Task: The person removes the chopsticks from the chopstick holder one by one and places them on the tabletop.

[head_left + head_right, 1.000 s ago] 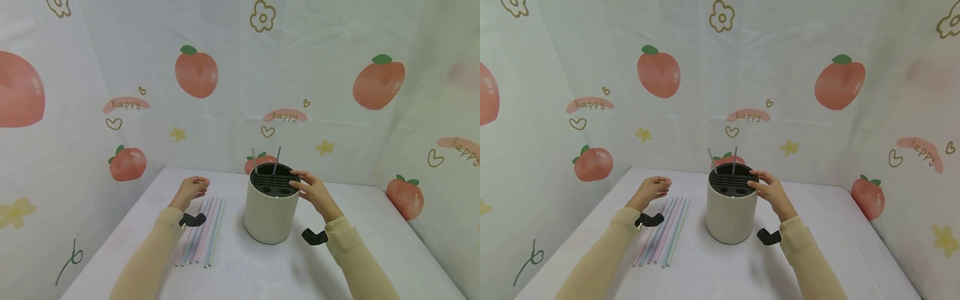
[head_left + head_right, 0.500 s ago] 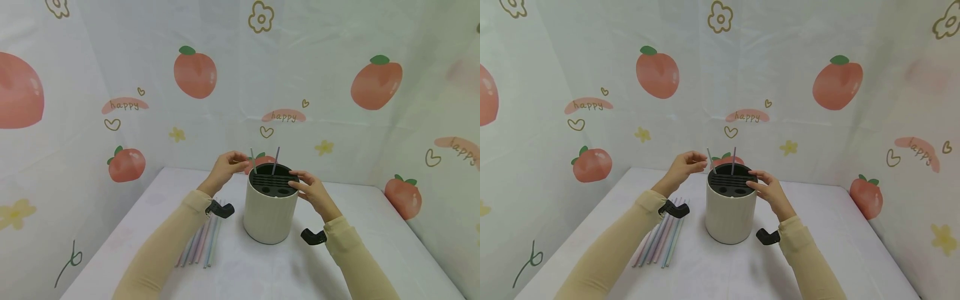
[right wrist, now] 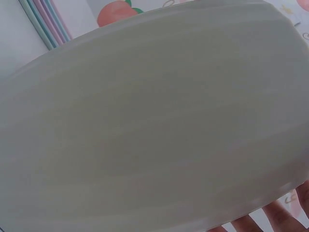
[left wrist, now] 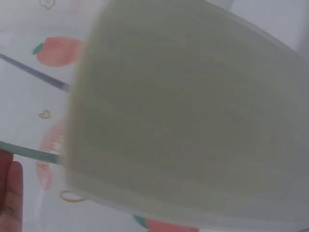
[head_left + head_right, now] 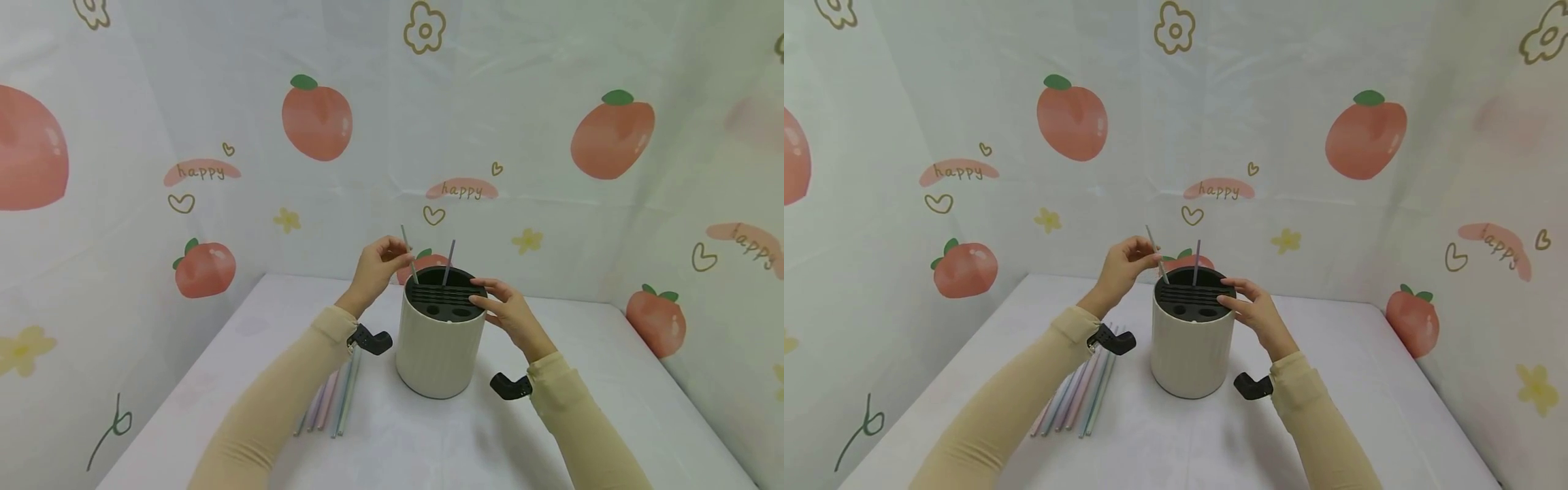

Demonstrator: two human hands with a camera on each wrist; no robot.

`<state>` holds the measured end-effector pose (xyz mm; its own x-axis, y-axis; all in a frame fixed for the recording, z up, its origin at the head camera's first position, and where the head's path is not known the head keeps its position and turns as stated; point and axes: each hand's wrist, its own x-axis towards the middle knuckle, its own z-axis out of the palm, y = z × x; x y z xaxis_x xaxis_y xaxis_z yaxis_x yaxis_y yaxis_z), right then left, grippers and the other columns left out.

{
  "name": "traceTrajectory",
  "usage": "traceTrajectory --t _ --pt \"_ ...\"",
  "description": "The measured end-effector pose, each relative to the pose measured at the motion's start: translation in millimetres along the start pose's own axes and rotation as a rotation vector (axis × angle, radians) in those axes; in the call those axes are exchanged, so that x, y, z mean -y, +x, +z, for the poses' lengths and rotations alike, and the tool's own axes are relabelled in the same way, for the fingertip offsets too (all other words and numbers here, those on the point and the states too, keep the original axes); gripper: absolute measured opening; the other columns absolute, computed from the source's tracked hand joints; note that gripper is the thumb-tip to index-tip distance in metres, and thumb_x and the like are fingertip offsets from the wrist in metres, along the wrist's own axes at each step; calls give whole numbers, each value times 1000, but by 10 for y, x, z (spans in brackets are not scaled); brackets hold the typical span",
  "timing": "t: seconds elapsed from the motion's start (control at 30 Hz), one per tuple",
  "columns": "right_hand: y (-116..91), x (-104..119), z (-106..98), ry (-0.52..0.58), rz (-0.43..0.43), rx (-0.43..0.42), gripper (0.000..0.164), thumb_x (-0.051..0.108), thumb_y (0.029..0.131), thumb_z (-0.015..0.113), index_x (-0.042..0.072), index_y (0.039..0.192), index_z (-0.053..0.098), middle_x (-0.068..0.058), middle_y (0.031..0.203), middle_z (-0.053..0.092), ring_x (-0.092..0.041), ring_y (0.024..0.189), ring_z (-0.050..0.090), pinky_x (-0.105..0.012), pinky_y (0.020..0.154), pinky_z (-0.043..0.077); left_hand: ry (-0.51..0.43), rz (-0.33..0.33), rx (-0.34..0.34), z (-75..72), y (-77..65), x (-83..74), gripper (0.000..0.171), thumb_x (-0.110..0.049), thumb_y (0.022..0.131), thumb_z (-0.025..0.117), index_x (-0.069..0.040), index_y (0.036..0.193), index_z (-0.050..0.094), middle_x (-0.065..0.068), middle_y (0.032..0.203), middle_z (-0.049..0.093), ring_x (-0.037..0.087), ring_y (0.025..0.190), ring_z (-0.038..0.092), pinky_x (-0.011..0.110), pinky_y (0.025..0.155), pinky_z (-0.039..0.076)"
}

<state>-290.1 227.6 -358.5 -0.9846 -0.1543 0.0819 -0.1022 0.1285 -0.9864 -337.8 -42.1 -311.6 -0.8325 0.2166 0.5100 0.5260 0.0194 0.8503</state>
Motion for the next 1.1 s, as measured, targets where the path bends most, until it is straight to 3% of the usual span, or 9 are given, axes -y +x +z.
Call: traceTrajectory --t 0.1,0.2,0.27,0.33,0.47,0.57,0.67,0.87,1.1 --pt "-4 12 3 -4 6 5 56 21 93 66 2 140 43 -18 152 32 -32 134 38 -58 112 30 -137 105 -77 -121 78 -173 7 3 89 66 0 93 61 3 94 65 7 80 64 34 81 59" --pt "-9 22 6 -7 12 10 57 22 93 66 2 141 42 -18 153 30 -34 138 34 -58 113 29 -279 205 -185 -311 150 -386 16 8 88 64 -7 88 61 -3 91 64 8 76 65 29 76 60" --pt "-11 28 8 -5 16 8 57 21 93 66 2 141 42 -18 153 29 -34 138 33 -58 113 28 -337 231 -265 -463 180 -519 18 8 88 63 -10 87 61 -3 90 64 9 75 65 27 72 60" --pt "-14 34 8 -5 14 6 57 21 93 66 2 141 42 -17 154 28 -34 139 32 -58 113 28 -341 205 -331 -630 184 -602 15 5 90 63 -11 89 62 -2 89 62 10 74 64 25 70 59" --pt "-16 40 2 -2 9 -1 57 20 93 66 1 141 42 -17 154 29 -34 139 32 -58 113 28 -207 -47 -363 -950 96 -550 6 -5 92 63 -8 98 63 -3 89 61 6 74 64 24 72 59" --pt "-16 37 -2 0 7 -3 56 20 93 66 1 141 43 -17 153 30 -34 138 33 -58 113 29 -48 -292 -286 -1158 -44 -299 22 -8 95 60 2 114 60 -6 91 61 2 75 63 23 78 58" --pt "-14 29 0 -1 6 -2 56 21 93 66 2 140 43 -17 153 30 -33 138 33 -58 113 29 90 -477 -183 -1337 -224 57 37 -9 97 58 9 128 53 -7 91 61 1 75 61 20 77 57" --pt "-19 15 9 3 9 -1 56 20 93 66 1 140 43 -18 153 29 -33 136 36 -57 112 31 273 -663 -71 -1515 -630 679 37 -10 96 59 12 126 55 10 102 65 15 85 61 20 70 56" --pt "-23 20 11 9 4 5 55 19 93 66 2 140 43 -18 154 28 -35 138 33 -59 112 29 357 -800 -66 -1501 -917 1068 29 -7 92 65 10 115 62 7 87 64 11 70 55 20 61 54"
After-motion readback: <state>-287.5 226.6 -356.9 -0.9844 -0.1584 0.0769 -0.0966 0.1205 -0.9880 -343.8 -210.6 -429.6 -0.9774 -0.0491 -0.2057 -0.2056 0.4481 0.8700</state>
